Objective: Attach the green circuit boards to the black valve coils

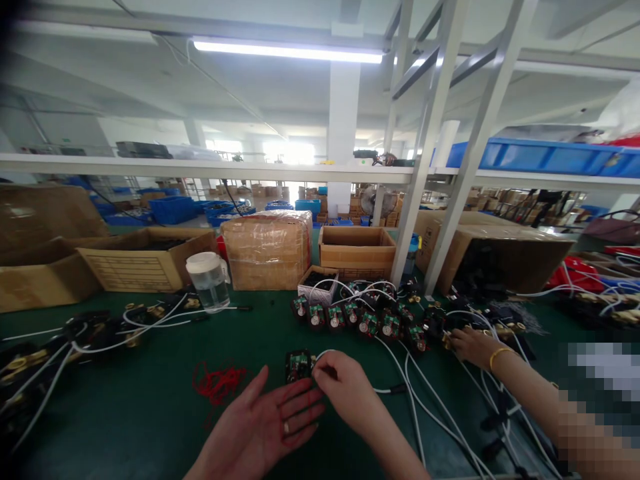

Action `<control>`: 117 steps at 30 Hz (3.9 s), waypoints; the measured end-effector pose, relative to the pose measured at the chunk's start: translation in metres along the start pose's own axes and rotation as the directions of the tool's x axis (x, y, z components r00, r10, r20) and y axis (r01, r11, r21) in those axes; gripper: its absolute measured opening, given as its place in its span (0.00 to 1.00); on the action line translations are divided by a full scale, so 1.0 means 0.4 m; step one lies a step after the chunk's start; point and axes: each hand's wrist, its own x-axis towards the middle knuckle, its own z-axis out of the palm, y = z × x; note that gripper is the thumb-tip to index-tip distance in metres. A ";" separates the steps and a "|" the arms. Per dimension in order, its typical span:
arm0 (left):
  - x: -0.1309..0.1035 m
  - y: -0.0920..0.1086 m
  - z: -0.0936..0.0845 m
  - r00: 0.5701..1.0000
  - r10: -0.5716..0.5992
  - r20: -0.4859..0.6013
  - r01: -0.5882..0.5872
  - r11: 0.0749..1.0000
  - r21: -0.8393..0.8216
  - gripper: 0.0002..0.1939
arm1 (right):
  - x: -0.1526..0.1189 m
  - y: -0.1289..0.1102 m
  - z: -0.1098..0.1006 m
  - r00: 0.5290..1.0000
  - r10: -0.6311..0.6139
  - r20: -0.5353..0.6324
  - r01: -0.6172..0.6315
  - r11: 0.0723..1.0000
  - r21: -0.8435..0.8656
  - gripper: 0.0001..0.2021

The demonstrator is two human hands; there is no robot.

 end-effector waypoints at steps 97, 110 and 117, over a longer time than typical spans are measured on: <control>0.075 0.122 0.030 0.724 0.658 0.207 0.362 -0.618 0.698 0.11 | 0.103 0.019 0.073 0.974 -0.142 -0.174 0.090 0.957 -0.274 0.09; 0.089 0.124 0.017 0.684 0.651 0.330 0.332 -0.680 0.654 0.09 | 0.100 0.034 0.105 0.949 -0.257 -0.183 0.142 0.867 -0.478 0.08; 0.092 0.132 0.020 0.704 0.653 0.277 0.324 -0.643 0.694 0.07 | 0.100 0.033 0.114 0.943 -0.261 -0.208 0.125 0.853 -0.507 0.08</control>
